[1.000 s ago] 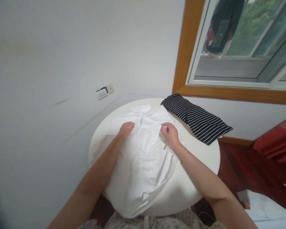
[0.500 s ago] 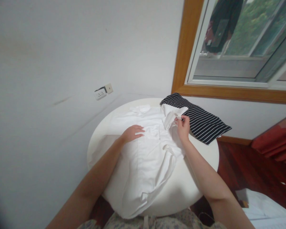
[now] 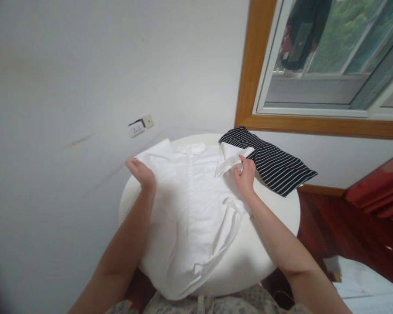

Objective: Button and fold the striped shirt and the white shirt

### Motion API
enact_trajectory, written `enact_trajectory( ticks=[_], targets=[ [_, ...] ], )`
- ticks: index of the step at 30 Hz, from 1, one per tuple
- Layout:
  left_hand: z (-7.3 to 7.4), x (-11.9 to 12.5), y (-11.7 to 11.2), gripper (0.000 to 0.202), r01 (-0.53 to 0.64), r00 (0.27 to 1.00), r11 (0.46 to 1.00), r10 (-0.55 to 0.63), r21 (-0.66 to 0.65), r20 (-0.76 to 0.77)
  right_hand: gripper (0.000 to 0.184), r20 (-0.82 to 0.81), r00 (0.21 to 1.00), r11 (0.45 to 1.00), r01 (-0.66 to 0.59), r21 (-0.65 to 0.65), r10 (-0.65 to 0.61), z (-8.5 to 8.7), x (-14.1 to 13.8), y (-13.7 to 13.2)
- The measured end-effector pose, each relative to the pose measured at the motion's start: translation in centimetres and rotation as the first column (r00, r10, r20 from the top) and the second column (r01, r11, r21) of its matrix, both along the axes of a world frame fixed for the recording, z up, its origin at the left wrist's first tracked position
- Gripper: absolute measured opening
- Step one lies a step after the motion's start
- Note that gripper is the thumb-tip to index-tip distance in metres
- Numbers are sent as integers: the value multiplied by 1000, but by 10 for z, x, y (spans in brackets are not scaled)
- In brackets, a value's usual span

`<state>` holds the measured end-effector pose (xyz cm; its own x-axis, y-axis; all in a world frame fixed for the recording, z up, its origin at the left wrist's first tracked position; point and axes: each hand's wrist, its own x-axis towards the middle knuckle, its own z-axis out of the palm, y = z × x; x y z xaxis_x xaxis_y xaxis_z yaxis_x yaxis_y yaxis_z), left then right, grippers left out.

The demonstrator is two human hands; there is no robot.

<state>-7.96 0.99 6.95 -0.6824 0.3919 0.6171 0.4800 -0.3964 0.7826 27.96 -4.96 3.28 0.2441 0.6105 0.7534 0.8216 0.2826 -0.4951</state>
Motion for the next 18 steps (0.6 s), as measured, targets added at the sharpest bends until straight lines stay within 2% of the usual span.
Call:
enact_trajectory(
  ticks=[2, 3, 5, 7, 10, 12, 14, 16, 18],
  targets=[
    [7, -18, -1, 13, -157, 986, 985, 152, 67, 67, 49, 51, 998, 999, 38, 19, -39, 2, -3, -3],
    [9, -24, -2, 17, -205, 978, 975, 202, 90, 46, 50, 76, 995, 998, 55, 26, -57, 3, -5, -5],
    [13, -30, -8, 29, -235, 968, 965, 243, 116, -66, 50, 132, 989, 997, 71, 24, -73, 6, -11, -11],
    [14, -25, -14, 33, -194, 953, 975, 213, 104, -217, 46, 202, 978, 999, 50, 1, -49, 9, -18, -17],
    [6, -3, -17, 32, -24, 885, 999, 31, 21, -464, 37, 320, 945, 995, -44, -94, 72, 9, -30, -24],
    [-5, 13, -13, 34, 118, 768, 989, -151, -94, -622, 35, 386, 897, 968, -142, -207, 214, 6, -36, -25],
    [-22, 26, -7, 40, 201, 605, 944, -328, -260, -726, 38, 428, 824, 913, -243, -326, 372, 0, -42, -24],
    [-42, 35, -1, 48, 181, 461, 883, -466, -434, -755, 42, 445, 742, 846, -311, -433, 501, -9, -45, -22],
    [-60, 41, 4, 51, 89, 387, 808, -567, -582, -727, 45, 437, 686, 782, -324, -532, 582, -18, -47, -20]
  ],
)
